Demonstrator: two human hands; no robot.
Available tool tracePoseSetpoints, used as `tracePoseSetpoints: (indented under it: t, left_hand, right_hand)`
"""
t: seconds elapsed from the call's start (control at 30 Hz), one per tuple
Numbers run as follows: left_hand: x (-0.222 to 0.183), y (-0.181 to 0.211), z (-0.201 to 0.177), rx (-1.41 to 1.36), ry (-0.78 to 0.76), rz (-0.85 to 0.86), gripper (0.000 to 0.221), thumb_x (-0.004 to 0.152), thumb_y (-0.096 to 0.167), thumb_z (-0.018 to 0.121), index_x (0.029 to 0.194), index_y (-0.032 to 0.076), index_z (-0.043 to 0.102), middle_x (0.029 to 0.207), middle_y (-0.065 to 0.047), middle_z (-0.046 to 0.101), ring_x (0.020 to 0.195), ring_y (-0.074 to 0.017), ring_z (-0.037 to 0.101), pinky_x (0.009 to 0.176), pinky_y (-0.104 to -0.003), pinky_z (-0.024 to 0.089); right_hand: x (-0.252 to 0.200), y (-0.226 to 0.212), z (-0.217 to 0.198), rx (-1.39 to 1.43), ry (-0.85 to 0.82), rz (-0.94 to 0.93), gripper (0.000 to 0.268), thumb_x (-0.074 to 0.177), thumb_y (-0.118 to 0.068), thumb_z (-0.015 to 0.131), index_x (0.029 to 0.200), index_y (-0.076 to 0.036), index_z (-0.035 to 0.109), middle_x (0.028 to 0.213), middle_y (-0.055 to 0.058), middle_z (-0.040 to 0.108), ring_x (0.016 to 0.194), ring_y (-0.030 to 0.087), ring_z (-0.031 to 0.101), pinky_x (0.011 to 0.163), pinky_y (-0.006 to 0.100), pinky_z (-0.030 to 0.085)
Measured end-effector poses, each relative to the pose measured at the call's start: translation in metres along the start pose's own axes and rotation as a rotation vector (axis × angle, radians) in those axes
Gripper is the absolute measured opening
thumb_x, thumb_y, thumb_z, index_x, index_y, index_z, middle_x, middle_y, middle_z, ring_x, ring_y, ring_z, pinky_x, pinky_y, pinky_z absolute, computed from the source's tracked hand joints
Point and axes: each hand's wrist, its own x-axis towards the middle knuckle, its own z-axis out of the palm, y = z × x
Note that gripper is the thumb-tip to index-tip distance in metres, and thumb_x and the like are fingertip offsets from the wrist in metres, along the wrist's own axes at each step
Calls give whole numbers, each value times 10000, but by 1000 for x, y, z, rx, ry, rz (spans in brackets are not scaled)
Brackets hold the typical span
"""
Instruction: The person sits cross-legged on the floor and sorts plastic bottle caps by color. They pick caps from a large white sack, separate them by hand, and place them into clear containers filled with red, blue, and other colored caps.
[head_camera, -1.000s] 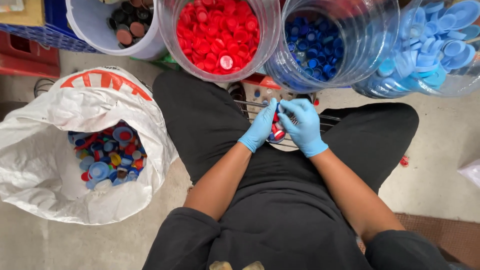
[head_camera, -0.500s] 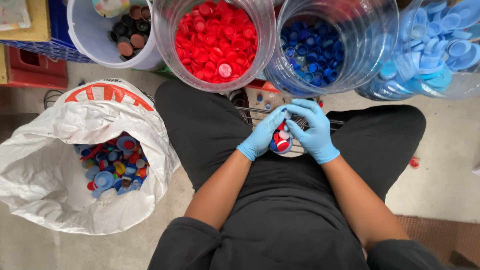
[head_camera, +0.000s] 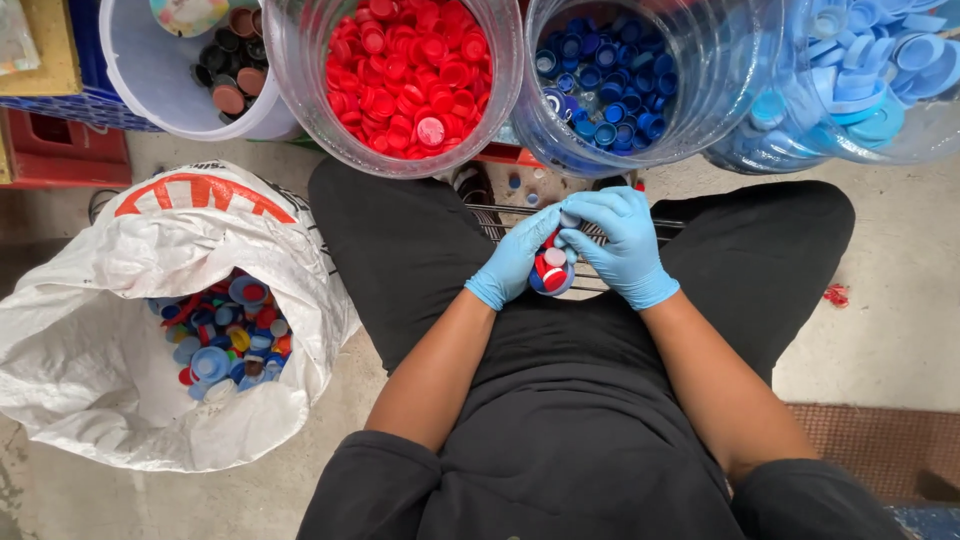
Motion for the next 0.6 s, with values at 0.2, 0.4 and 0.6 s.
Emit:
tracePoseSetpoints:
  t: [0.2,0.4,0.6]
  left_hand:
    - [12,-14,-7,-108,-99,0,358,1102,301,562,1325,28,629,800,-87,594,747,-241,686,766,-386,629]
    - [22,-19,-29,-206,-79,29,431,1105,320,530,1383,-8,563,822,-11,542,802,-211,697,811,-308,583]
    - [16,-7,-26,-389,-55,43,370,1107,295,535,1333,8,594,844,-4,549,859,-219,687,891,-307,551]
  right_hand:
    - [0,7,2,72,64,18,419,944,-118,789,1350,-72,696,1175,90,658,1034,325,596,912,459,497]
    - [-11,16,6,714,177,328,242,1020,-133,500,1052,62,640,1050,166,533,889,218,606,811,362,525]
    - [-31,8,13,871,5,637,109,904,1,494,922,53,588,700,31,494,669,50,396,615,204,335]
